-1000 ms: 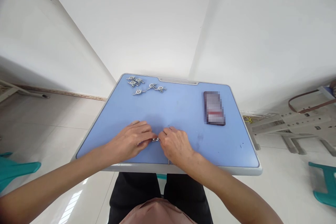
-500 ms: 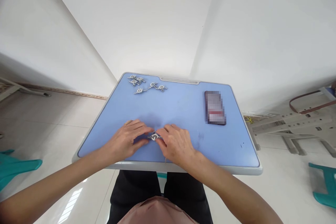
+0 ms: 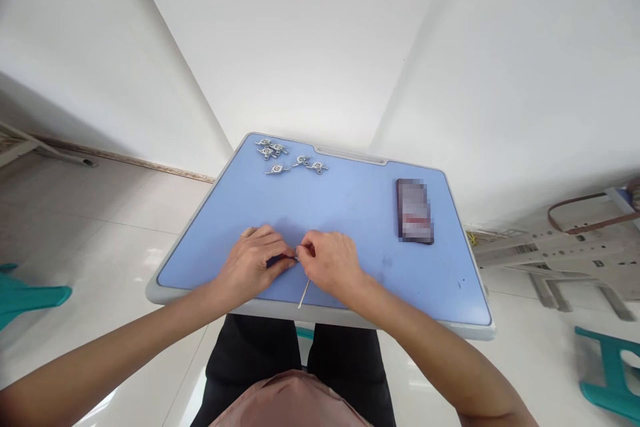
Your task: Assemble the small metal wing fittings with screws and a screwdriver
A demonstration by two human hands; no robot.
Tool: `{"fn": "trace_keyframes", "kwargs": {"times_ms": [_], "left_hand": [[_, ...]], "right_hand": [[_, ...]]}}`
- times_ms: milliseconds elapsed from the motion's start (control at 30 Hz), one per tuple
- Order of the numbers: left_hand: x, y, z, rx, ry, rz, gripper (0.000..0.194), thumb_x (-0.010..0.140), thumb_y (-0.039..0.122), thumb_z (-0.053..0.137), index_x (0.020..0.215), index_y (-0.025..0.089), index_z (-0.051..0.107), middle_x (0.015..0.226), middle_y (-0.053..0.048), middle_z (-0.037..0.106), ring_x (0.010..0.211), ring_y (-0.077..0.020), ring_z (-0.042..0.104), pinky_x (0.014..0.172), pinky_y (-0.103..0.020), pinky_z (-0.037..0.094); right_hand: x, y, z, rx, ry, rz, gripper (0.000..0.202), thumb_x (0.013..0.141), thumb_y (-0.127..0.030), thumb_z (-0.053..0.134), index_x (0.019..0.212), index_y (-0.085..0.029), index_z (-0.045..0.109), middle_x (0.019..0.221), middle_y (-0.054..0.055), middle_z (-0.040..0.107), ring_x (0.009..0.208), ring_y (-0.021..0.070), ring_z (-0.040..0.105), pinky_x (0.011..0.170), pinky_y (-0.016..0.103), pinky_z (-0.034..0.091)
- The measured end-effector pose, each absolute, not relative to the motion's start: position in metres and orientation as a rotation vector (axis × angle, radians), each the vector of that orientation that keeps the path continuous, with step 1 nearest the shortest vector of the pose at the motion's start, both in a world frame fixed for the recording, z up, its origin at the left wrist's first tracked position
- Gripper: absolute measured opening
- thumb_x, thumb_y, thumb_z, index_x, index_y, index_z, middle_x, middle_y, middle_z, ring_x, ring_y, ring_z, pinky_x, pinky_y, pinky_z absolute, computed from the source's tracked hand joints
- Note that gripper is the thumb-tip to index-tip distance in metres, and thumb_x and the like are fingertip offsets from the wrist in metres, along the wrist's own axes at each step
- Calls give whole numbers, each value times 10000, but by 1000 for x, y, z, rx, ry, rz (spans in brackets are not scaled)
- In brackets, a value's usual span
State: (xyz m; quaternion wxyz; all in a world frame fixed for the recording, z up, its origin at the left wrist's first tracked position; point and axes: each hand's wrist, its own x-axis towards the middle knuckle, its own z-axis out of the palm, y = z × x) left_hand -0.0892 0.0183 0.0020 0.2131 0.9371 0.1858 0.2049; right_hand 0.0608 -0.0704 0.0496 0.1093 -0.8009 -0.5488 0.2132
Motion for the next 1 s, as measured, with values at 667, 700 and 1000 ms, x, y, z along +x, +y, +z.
{"fn": "trace_keyframes", "kwargs": {"times_ms": [667,700,1000], "left_hand": [[-82,20,3,2547,396,538,250,861,212,639,1109,240,645,1028,-46,664,970,-226,524,781,-361,366],[-81,22,4,2555,353,522,233,877,201,619,1104,246,650,1017,-41,669,966,-221,526,777,-357,367],[-80,27,9,2552,273,543,191,941,142,502,840,204,652,854,-19,693,861,-184,547,734,-328,365]], "right_hand": [[63,-116,39,-2456,-1681,523,147,868,-365,620,916,-236,672,732,-16,706,654,150,601,546,263,224],[61,-116,37,-2458,-1684,497,150,886,-362,600,918,-236,674,760,-9,716,672,155,613,550,267,221],[62,-107,39,-2347,-1489,629,194,902,-247,503,783,-229,655,612,-45,627,542,106,494,548,248,252]]}}
